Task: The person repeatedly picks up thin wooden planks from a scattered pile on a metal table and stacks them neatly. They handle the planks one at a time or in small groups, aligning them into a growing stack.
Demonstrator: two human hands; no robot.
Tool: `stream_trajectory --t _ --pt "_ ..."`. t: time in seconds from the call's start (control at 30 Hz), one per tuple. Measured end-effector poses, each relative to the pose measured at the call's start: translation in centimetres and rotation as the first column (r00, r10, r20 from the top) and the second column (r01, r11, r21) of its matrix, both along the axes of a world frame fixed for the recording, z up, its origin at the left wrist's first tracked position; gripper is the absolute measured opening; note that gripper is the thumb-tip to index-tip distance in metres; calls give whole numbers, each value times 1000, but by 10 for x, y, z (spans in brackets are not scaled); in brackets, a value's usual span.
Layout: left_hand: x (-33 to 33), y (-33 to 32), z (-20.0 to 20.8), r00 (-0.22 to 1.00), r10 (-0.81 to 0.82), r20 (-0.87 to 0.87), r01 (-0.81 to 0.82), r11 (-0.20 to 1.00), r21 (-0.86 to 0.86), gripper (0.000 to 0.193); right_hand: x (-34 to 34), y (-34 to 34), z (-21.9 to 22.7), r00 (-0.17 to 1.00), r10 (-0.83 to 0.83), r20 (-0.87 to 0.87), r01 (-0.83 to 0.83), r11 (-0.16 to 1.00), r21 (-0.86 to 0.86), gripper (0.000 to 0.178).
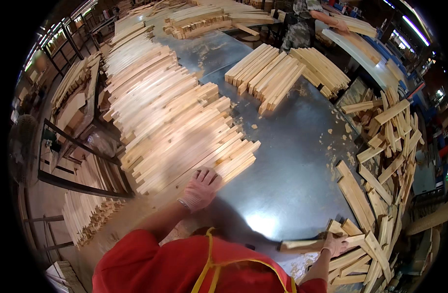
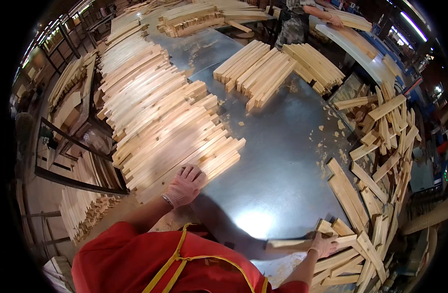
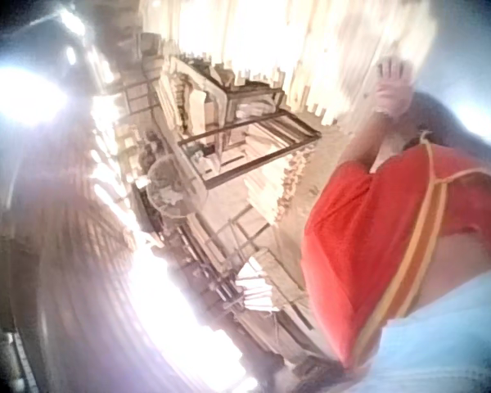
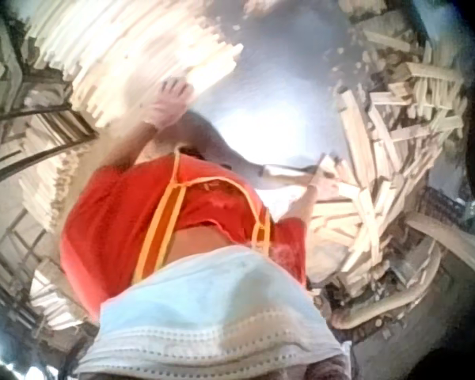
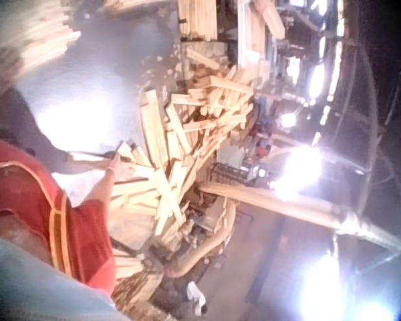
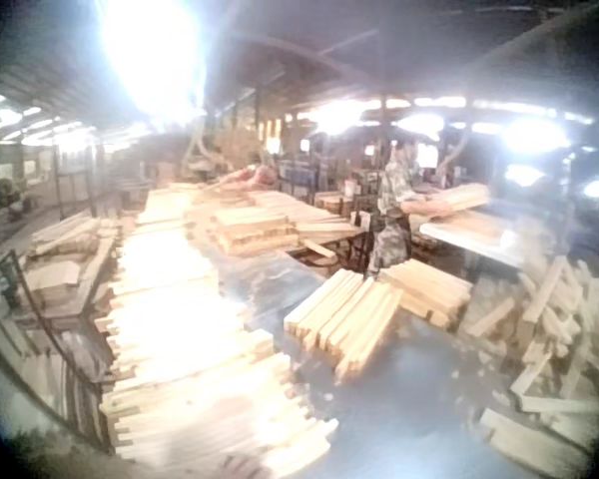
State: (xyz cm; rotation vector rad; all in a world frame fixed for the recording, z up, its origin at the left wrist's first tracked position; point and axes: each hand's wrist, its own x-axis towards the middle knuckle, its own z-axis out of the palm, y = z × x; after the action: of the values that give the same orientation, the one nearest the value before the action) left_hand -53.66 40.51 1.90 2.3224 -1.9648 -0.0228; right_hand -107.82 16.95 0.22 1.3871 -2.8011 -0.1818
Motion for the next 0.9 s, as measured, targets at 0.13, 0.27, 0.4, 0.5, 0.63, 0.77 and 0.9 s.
stream_trajectory --t 0.13,0.27,0.4,0.5,0.63,0.77,0.9 --pt "15 -18 -8 975 165 -149 -155 985 78 66 9 15 -42 935 304 184 -226 908 -352 96" --pt "51 -96 35 985 65 -161 -85 988 -125 52 111 19 -1 608 627 487 -332 758 -561 100" --pt "118 -237 36 993 -114 -8 102 918 -383 37 185 -21 -36 300 649 699 -333 758 -561 92" --pt "171 -348 13 991 -43 130 91 916 -392 37 248 -27 -53 344 641 686 -547 731 -408 86" --pt "207 -461 6 995 8 100 1 996 -89 35 288 -13 -73 457 856 243 -799 515 -311 81" --pt "226 -514 -13 997 -1 77 -3 999 49 40 300 -10 -63 482 862 156 -816 507 -276 72" --pt "235 -558 12 998 55 10 -55 952 301 34 300 -15 -62 482 837 259 -802 540 -255 74"
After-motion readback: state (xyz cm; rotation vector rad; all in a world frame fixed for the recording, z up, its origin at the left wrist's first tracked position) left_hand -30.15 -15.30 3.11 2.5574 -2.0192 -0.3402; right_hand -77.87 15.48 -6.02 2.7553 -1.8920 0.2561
